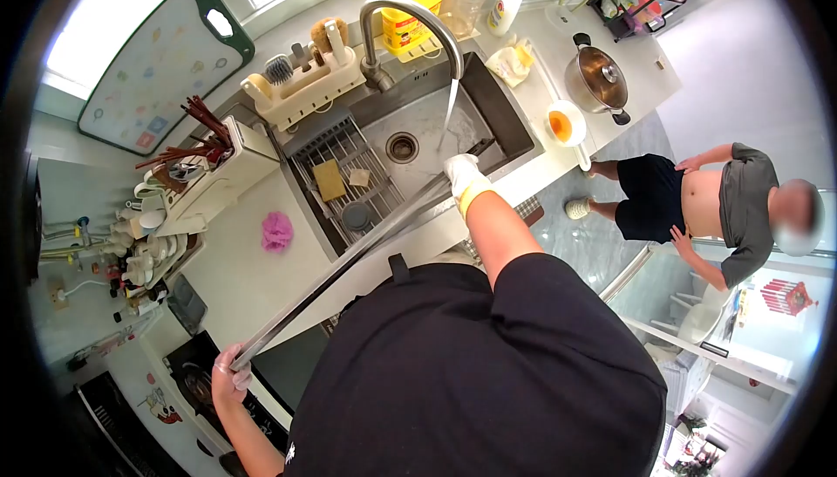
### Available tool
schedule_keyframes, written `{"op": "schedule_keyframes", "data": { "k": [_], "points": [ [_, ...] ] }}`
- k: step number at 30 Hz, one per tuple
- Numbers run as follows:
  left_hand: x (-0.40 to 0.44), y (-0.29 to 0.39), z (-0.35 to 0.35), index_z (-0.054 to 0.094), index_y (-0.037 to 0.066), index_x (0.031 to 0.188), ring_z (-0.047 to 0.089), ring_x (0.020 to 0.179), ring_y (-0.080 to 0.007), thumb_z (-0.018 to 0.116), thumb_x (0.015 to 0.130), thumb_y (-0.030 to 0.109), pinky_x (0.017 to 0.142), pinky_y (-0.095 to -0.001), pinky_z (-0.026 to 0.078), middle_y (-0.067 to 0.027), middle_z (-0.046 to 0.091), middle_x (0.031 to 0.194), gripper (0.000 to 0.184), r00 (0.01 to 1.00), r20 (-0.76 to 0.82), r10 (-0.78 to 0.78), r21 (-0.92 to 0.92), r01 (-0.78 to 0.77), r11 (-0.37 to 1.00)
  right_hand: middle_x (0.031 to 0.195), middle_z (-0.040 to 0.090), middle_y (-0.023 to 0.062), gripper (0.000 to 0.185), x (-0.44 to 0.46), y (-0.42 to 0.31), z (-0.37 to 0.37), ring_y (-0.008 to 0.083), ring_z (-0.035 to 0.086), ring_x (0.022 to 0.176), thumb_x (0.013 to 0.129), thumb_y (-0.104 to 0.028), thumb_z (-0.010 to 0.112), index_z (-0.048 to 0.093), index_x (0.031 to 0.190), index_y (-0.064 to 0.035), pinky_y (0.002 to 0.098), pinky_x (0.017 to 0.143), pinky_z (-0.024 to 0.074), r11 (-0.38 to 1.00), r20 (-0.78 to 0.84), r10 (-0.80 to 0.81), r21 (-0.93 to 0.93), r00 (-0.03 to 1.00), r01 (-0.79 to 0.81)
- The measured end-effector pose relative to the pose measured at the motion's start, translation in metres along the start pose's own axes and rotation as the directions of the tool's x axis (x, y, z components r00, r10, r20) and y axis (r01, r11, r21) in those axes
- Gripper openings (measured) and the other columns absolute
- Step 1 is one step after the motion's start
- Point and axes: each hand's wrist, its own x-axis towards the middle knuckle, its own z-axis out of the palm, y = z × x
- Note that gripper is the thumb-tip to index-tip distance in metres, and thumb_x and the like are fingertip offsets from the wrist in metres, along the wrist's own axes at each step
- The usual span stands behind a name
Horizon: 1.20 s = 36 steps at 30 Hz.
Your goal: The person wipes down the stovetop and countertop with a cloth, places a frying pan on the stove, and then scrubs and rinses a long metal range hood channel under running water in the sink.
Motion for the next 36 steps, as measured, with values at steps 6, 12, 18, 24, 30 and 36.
{"op": "schedule_keyframes", "data": {
  "k": [6, 12, 18, 24, 30, 36],
  "points": [
    [0.021, -0.034, -0.039, 0.062, -0.005, 0.121, 0.032, 0.037, -0.0029, 0.054, 0.105, 0.033, 0.032, -0.0178, 0.023, -0.0005, 0.050, 0.059, 0.042, 0.938, 0.284, -0.201, -0.290, 0.284, 0.914, 0.121, 0.070, 0.0066, 0.033, -0.018, -0.006, 0.025, 0.0243, 0.064, 0.112, 0.091, -0.032, 0.069, 0.070, 0.119, -0.0136, 0.0407, 0.090, 0.0521, -0.368, 0.089, 0.362, 0.928, 0.928, 0.055],
    [0.041, -0.042, -0.070, 0.064, 0.004, 0.082, 0.030, 0.032, -0.0066, 0.050, 0.105, 0.045, 0.029, -0.0214, 0.027, 0.0004, 0.046, 0.051, 0.049, 0.857, 0.380, -0.348, -0.444, 0.499, 0.744, 0.098, 0.069, 0.0041, 0.034, -0.076, -0.016, -0.011, 0.0208, 0.062, 0.091, 0.089, -0.043, 0.073, 0.066, 0.109, -0.0172, 0.0412, 0.079, 0.0476, -0.723, 0.156, 0.201, 0.690, 0.967, 0.039],
    [0.078, -0.064, -0.133, 0.065, 0.007, 0.104, 0.036, 0.038, -0.0073, 0.049, 0.103, 0.058, 0.035, -0.0217, 0.029, 0.0017, 0.044, 0.056, 0.053, 0.890, 0.332, -0.313, -0.490, 0.446, 0.749, 0.098, 0.071, 0.0069, 0.035, -0.099, -0.020, -0.012, 0.0223, 0.063, 0.094, 0.089, -0.046, 0.075, 0.067, 0.106, -0.0174, 0.0458, 0.085, 0.0483, -0.764, 0.095, 0.132, 0.644, 0.987, 0.040],
    [0.097, -0.040, -0.116, 0.061, 0.009, 0.130, 0.046, 0.055, -0.0132, 0.046, 0.100, 0.067, 0.050, -0.0284, 0.037, -0.0002, 0.053, 0.074, 0.067, 0.984, 0.114, -0.135, -0.123, 0.149, 0.981, 0.103, 0.073, 0.0103, 0.029, -0.207, 0.027, -0.007, 0.0287, 0.067, 0.101, 0.088, -0.029, 0.076, 0.068, 0.105, -0.0064, 0.0558, 0.101, 0.0502, -0.849, -0.332, -0.087, 0.518, 0.939, 0.104],
    [0.177, 0.006, -0.077, 0.050, 0.011, 0.146, 0.054, 0.090, -0.0134, 0.040, 0.103, 0.066, 0.075, -0.0280, 0.043, -0.0020, 0.061, 0.125, 0.070, 0.967, 0.255, -0.018, 0.051, 0.005, 0.999, 0.119, 0.069, 0.0171, 0.031, -0.314, 0.090, 0.018, 0.0374, 0.063, 0.117, 0.087, -0.016, 0.072, 0.064, 0.115, -0.0065, 0.0660, 0.107, 0.0426, -0.891, -0.460, 0.198, 0.284, 0.866, 0.355],
    [0.187, 0.085, 0.103, 0.033, 0.010, 0.158, 0.060, 0.103, -0.0190, 0.045, 0.103, 0.062, 0.088, -0.0346, 0.045, -0.0092, 0.060, 0.136, 0.076, 0.913, 0.405, 0.056, 0.294, -0.188, 0.937, 0.121, 0.070, 0.0127, 0.027, -0.397, 0.151, 0.059, 0.0359, 0.062, 0.121, 0.091, -0.015, 0.066, 0.063, 0.118, -0.0096, 0.0619, 0.103, 0.0484, -0.762, -0.407, 0.512, 0.189, 0.756, 0.619]
  ]
}}
